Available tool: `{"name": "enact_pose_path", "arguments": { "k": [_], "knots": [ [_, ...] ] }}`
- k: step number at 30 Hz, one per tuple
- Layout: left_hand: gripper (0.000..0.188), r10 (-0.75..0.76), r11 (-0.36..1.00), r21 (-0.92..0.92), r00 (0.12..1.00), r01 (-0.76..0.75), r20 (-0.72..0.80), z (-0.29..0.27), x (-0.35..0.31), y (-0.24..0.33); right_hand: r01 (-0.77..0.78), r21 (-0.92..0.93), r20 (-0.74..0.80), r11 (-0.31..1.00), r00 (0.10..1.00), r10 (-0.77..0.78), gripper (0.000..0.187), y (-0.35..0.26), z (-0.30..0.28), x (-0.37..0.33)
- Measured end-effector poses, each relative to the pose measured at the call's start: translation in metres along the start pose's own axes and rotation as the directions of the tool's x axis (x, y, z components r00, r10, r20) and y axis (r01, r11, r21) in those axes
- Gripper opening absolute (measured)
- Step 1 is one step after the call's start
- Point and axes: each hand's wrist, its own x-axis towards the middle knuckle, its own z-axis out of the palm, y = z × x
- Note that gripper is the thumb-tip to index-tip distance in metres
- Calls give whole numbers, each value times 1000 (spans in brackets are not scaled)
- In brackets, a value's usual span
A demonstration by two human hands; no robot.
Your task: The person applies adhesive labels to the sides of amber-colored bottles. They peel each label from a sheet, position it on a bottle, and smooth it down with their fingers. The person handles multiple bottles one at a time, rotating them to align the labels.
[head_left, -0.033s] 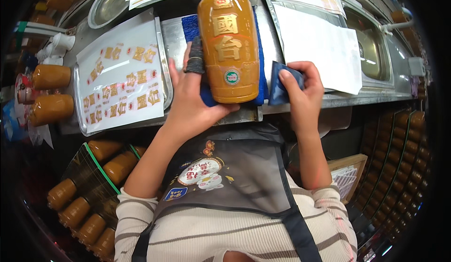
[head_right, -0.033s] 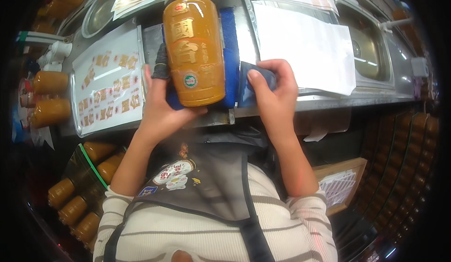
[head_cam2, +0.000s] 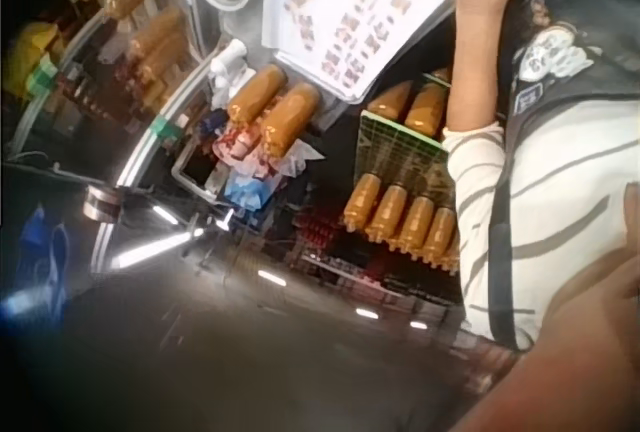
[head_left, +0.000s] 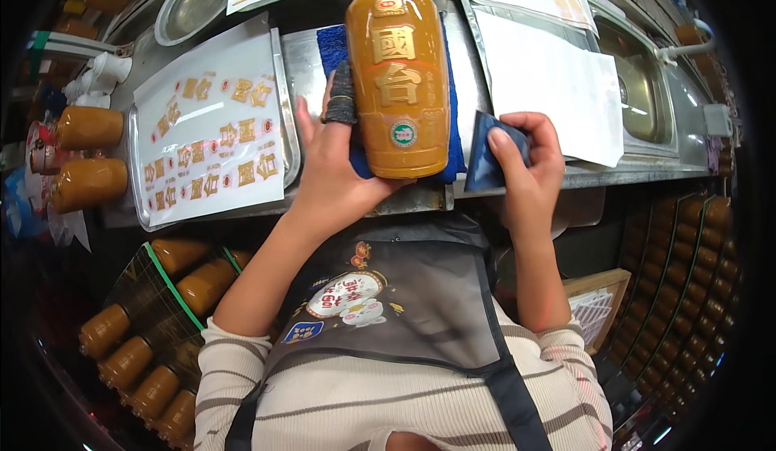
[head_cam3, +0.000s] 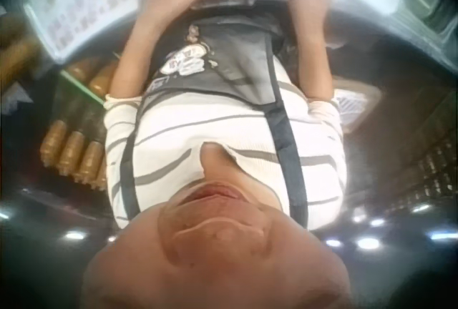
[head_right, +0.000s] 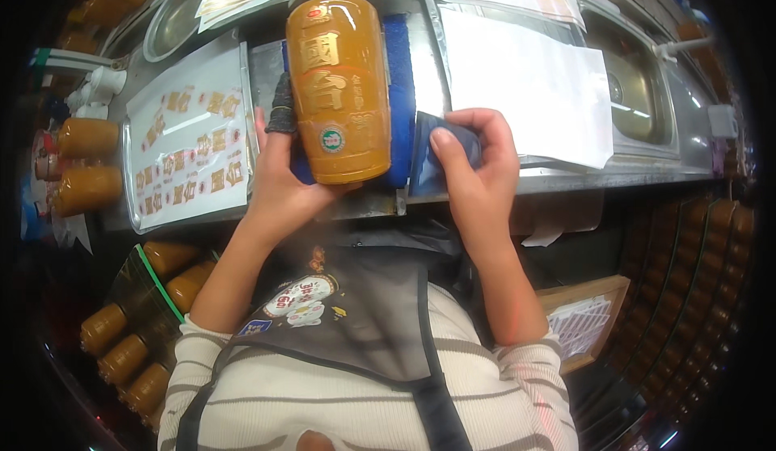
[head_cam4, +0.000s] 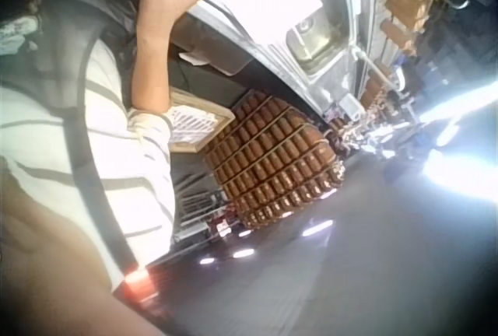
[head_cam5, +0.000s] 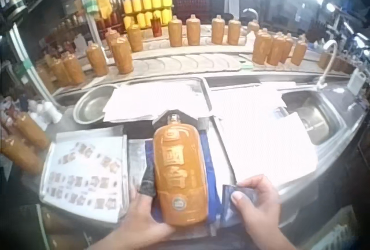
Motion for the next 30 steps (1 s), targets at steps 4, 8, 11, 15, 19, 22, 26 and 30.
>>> {"name": "enact_pose_path", "arguments": {
  "k": [4, 8, 11, 15, 19, 22, 26, 30],
  "knots": [
    [73, 18, 972, -230, 986, -56, -165, 4, 5, 8, -157, 107, 331, 982, 937, 114, 54, -29, 2, -22],
    [68, -2, 948, -312, 978, -64, -207, -18, 10, 31, -724, 282, 660, 630, 623, 420, 74, -18, 13, -23],
    [66, 189, 982, 60, 954, -180, -232, -35, 18, 48, -896, 95, 878, 433, 280, 388, 59, -11, 24, -32],
    [76, 317, 931, 267, 914, -249, -254, -16, 5, 34, -611, -56, 863, 790, 368, 346, 30, -34, 10, -20],
    [76, -13, 952, -305, 987, -36, -157, -19, -4, 32, -350, 145, 505, 925, 830, 235, 34, -44, -6, -19],
    [76, -160, 811, -576, 986, 102, -50, -13, 6, 31, 97, -129, 241, 987, 968, -64, 46, -36, 11, -22],
    [68, -277, 583, -801, 960, 134, -41, -3, 13, 42, 437, -269, 374, 858, 869, -325, 64, -19, 19, -28],
    [64, -254, 557, -824, 966, 104, -50, -5, 12, 41, 456, -294, 386, 840, 861, -332, 65, -16, 22, -29]
  ]
}}
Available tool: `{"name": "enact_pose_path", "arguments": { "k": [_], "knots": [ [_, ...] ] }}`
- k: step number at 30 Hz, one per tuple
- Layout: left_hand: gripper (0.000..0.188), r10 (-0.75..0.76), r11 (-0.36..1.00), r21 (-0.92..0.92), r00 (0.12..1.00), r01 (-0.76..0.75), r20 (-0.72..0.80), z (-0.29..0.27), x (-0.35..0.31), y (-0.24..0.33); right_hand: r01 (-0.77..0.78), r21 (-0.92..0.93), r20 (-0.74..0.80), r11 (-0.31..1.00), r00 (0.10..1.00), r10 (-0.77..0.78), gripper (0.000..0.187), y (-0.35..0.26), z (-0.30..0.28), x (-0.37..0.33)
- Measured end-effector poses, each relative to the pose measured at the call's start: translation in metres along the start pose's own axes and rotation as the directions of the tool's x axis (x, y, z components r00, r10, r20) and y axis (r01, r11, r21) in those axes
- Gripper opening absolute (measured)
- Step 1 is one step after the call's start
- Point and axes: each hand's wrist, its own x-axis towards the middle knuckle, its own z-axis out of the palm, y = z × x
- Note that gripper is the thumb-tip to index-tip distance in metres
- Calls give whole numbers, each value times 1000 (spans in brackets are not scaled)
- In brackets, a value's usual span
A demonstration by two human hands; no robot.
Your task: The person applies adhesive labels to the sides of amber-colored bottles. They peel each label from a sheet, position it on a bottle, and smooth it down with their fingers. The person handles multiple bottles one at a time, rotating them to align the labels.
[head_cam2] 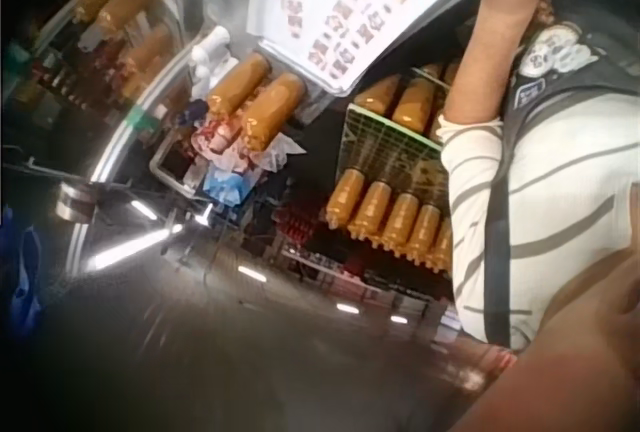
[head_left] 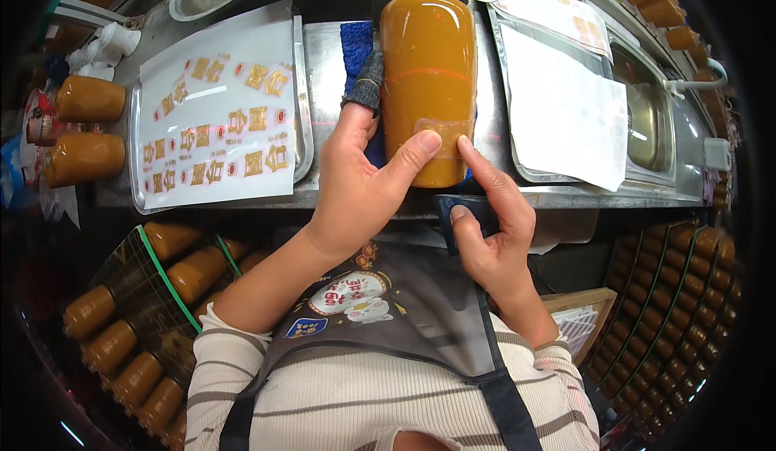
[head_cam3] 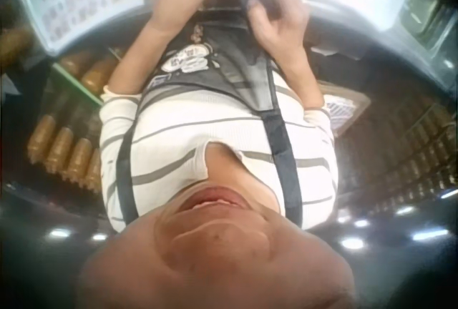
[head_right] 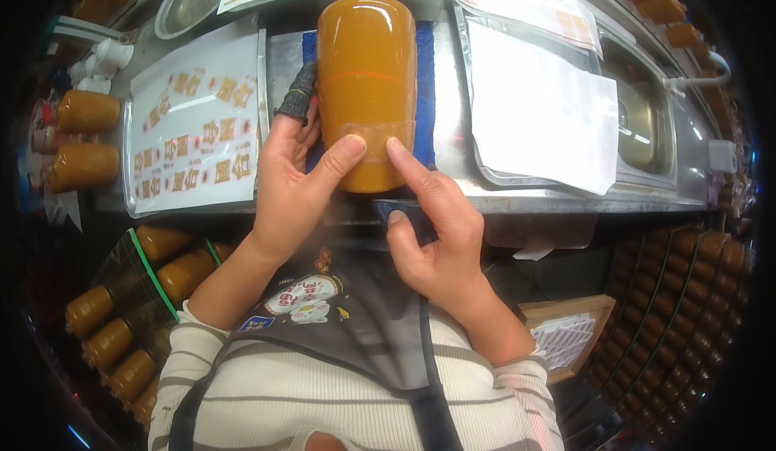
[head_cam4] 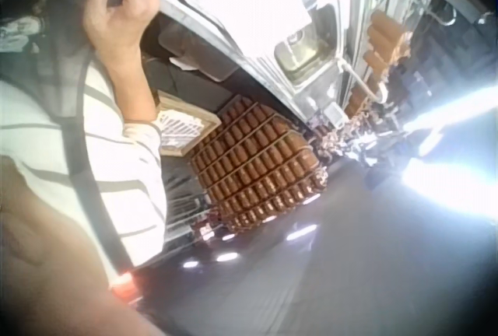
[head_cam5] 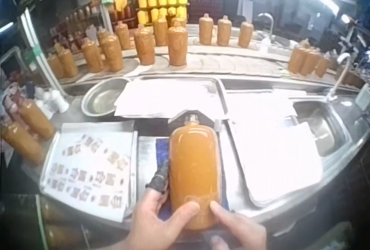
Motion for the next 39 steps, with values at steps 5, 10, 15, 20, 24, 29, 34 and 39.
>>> {"name": "enact_pose_path", "arguments": {
  "k": [5, 10, 15, 20, 24, 29, 34, 39],
  "knots": [
    [62, -15, 1000, 0, 1000, 15, 9, -3, -1, 0, -16, -7, 16, 1000, 1000, 16, 65, -1, -1, 1],
    [62, -39, 999, -29, 999, 39, 9, -4, -1, 3, -23, 42, 1, 999, 1000, 23, 63, -2, -2, 2],
    [52, 48, 999, -2, 998, -48, -34, 0, 1, 1, -384, 472, -19, 793, 895, 445, 55, -13, -15, 1],
    [44, 40, 999, -5, 997, -40, -59, 2, 4, 0, -350, 324, -272, 879, 855, 441, 42, 1, -3, 19],
    [40, 47, 996, -68, 996, -52, -80, 3, 4, -2, -208, 100, -349, 973, 909, 230, 30, -10, 13, 16],
    [35, 3, 1000, 31, 999, -1, -49, -6, 4, -16, 198, -388, -246, 900, 919, -309, 29, -28, 34, 28],
    [33, -19, 950, -313, 1000, 10, -23, -14, 4, -14, 205, -269, -188, 941, 947, -259, 43, -29, 19, 26],
    [38, -112, 897, -418, 989, 143, 98, -29, 8, -11, 455, -562, 42, 690, 849, -526, 30, -28, 39, 32]
  ]
}}
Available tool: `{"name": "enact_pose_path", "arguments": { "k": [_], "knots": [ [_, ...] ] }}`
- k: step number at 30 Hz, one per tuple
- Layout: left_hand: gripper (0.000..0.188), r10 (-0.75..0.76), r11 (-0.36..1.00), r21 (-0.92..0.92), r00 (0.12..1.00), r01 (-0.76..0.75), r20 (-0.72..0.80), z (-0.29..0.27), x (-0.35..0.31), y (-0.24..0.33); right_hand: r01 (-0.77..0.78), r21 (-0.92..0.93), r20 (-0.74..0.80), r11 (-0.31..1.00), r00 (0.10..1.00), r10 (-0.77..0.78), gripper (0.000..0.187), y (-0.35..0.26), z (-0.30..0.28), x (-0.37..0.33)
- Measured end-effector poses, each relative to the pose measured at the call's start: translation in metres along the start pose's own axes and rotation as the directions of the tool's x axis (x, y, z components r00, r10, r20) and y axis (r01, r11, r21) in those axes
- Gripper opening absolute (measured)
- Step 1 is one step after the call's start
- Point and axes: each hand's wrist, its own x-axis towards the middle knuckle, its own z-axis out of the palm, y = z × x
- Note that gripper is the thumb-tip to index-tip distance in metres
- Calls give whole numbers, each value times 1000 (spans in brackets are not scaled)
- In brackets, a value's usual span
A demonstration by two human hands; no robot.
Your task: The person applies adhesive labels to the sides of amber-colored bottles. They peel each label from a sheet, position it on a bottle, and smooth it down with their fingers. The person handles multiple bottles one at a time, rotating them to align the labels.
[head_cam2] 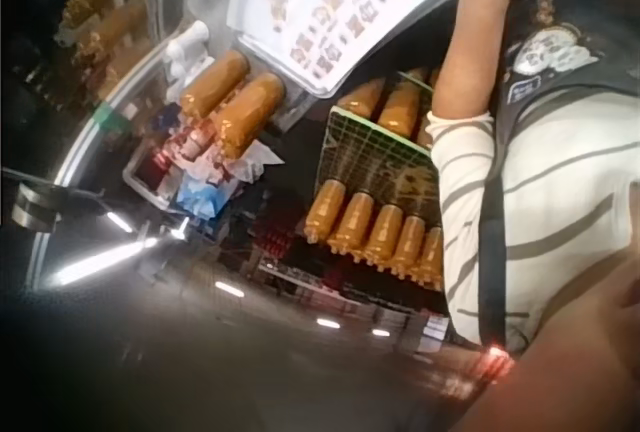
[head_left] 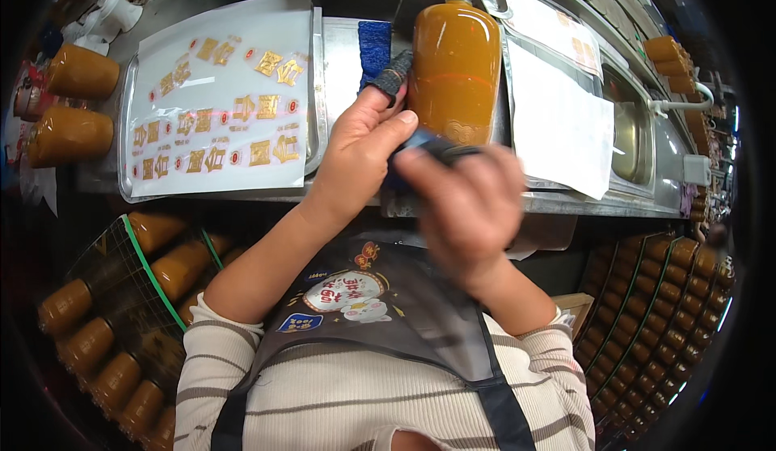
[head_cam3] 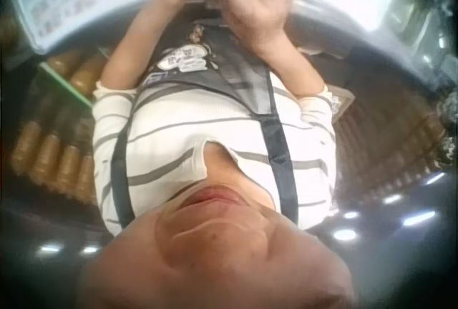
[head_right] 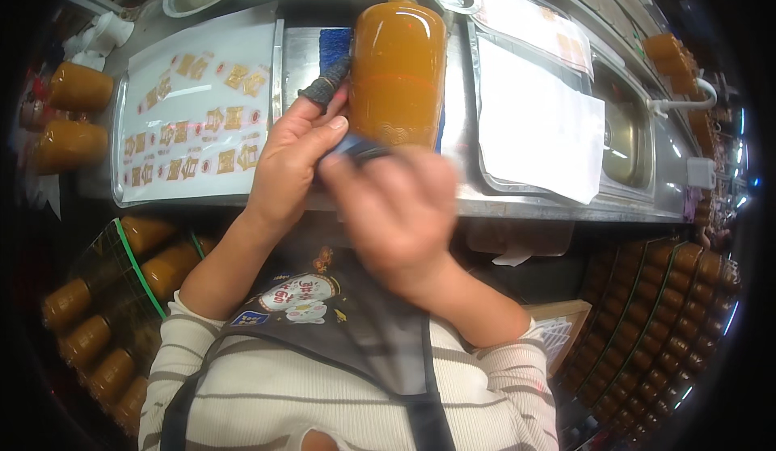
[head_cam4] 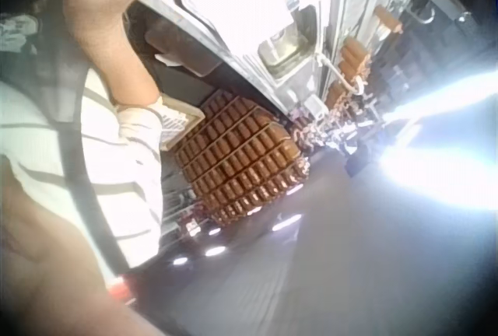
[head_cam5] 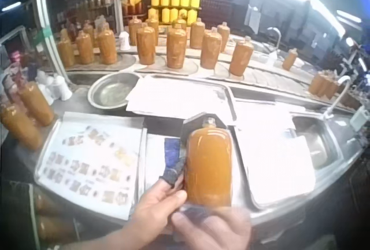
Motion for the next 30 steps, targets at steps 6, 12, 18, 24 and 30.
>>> {"name": "enact_pose_path", "arguments": {
  "k": [6, 12, 18, 24, 30],
  "knots": [
    [50, 20, 996, 88, 999, -17, -32, -8, -6, 4, -150, 76, -14, 986, 988, 152, 45, 12, -32, -3],
    [39, 334, 419, 821, 907, -388, 258, 6, -30, 1, -451, 332, -3, 829, 878, 478, 36, 24, -37, -27],
    [37, 393, 3, 938, 863, -347, 318, 19, -36, -19, -412, 500, -27, 762, 872, 489, 40, 43, -32, -38],
    [73, 377, -28, 960, 887, -277, 267, 8, -30, -16, -459, 546, 179, 700, 881, 438, 25, 42, -37, -30],
    [88, 383, -193, 874, 786, -446, 486, 36, -3, -16, -671, 713, 233, 203, 499, 835, 20, 86, -14, -35]
  ]
}}
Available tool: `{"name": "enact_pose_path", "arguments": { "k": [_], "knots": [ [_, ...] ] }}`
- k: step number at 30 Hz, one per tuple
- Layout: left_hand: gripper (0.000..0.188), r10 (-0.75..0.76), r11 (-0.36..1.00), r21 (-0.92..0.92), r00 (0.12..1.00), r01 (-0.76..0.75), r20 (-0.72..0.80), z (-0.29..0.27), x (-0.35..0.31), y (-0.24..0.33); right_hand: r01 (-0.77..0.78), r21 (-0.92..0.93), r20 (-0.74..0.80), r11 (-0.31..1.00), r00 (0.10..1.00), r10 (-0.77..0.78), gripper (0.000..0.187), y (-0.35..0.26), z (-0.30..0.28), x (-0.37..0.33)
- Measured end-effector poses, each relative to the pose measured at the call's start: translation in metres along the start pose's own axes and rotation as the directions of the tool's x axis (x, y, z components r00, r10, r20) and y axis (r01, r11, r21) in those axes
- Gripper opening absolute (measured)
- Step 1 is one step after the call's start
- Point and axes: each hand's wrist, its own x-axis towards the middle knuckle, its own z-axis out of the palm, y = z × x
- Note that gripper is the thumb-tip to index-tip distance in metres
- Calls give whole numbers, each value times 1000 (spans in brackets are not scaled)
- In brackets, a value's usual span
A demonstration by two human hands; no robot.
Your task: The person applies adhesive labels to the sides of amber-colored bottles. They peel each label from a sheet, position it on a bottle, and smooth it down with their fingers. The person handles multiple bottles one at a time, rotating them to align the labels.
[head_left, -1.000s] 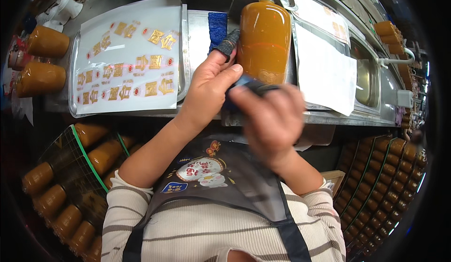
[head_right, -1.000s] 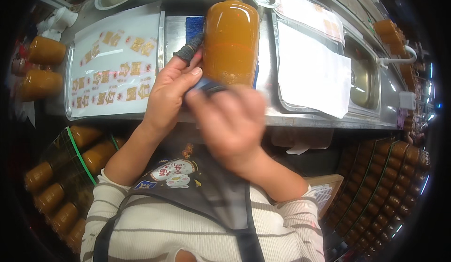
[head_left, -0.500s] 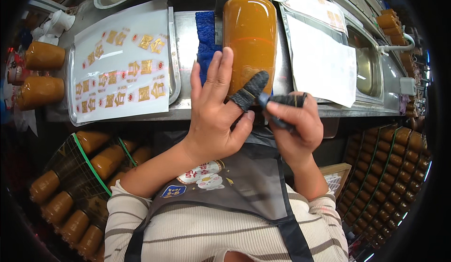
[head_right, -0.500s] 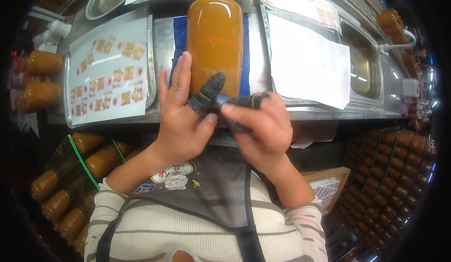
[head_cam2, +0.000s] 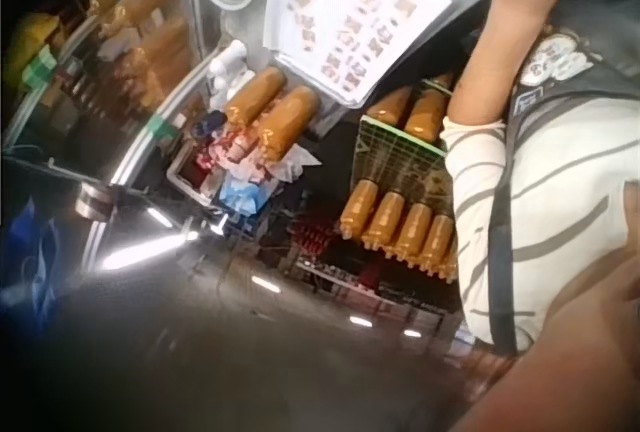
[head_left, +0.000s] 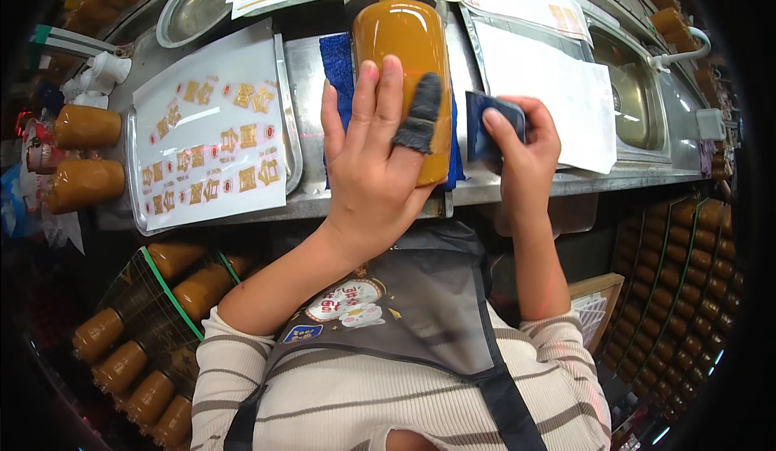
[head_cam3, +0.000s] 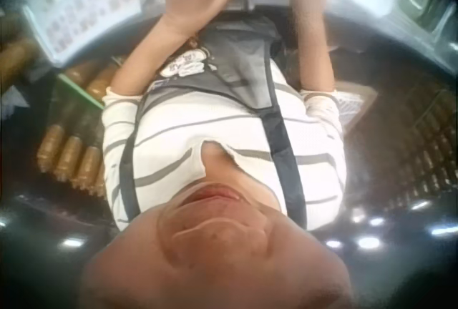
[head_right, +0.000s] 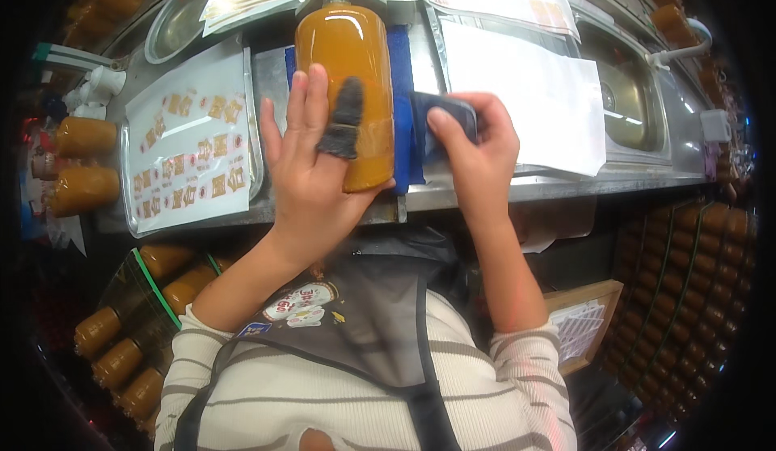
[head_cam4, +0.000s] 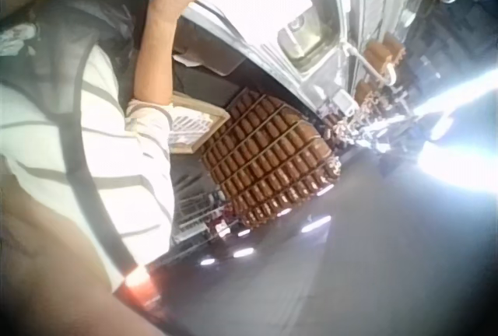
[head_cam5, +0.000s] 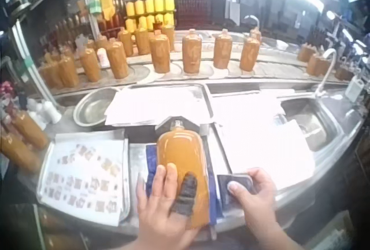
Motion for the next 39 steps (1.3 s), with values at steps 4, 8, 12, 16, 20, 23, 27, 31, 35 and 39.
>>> {"name": "enact_pose_path", "arguments": {
  "k": [4, 8, 12, 16, 20, 23, 27, 31, 35, 39],
  "knots": [
    [93, -52, 996, -65, 998, 53, 21, -2, -13, -17, 89, -14, 83, 996, 993, -88, 25, -10, -5, -33],
    [105, -67, 988, -134, 996, 75, 64, 0, -23, -28, 459, -158, 332, 875, 859, -391, 22, -26, 16, -38],
    [107, -74, 988, -124, 992, 87, 106, -2, -24, -29, 172, -185, 122, 968, 981, -152, 20, -24, 26, -21],
    [107, -74, 985, -143, 982, 99, 171, -1, -28, -32, 69, -56, 57, 996, 996, -66, 19, -30, 14, -28],
    [104, -89, 987, -114, 974, 115, 210, -2, -28, -37, 219, -216, 149, 952, 971, -189, 19, -24, 28, -32],
    [101, -103, 984, -119, 971, 130, 215, 3, -35, -42, 19, -43, 9, 999, 1000, -18, 18, -23, 16, -26],
    [106, -123, 974, -141, 936, 178, 329, -2, -29, -50, 240, -179, 190, 954, 960, -206, 17, -26, 30, -36],
    [108, -153, 977, -137, 984, 165, 90, -14, -15, -18, -14, -22, -26, 1000, 1000, 13, 20, -22, 12, -28],
    [105, -156, 974, -146, 978, 176, 139, -3, -11, -15, 87, -132, 97, 987, 993, -74, 17, -13, 17, -28],
    [113, -289, 851, -323, 883, 414, 370, -16, -9, -26, -94, 125, 34, 988, 995, 91, 18, -10, -2, -13]
  ]
}}
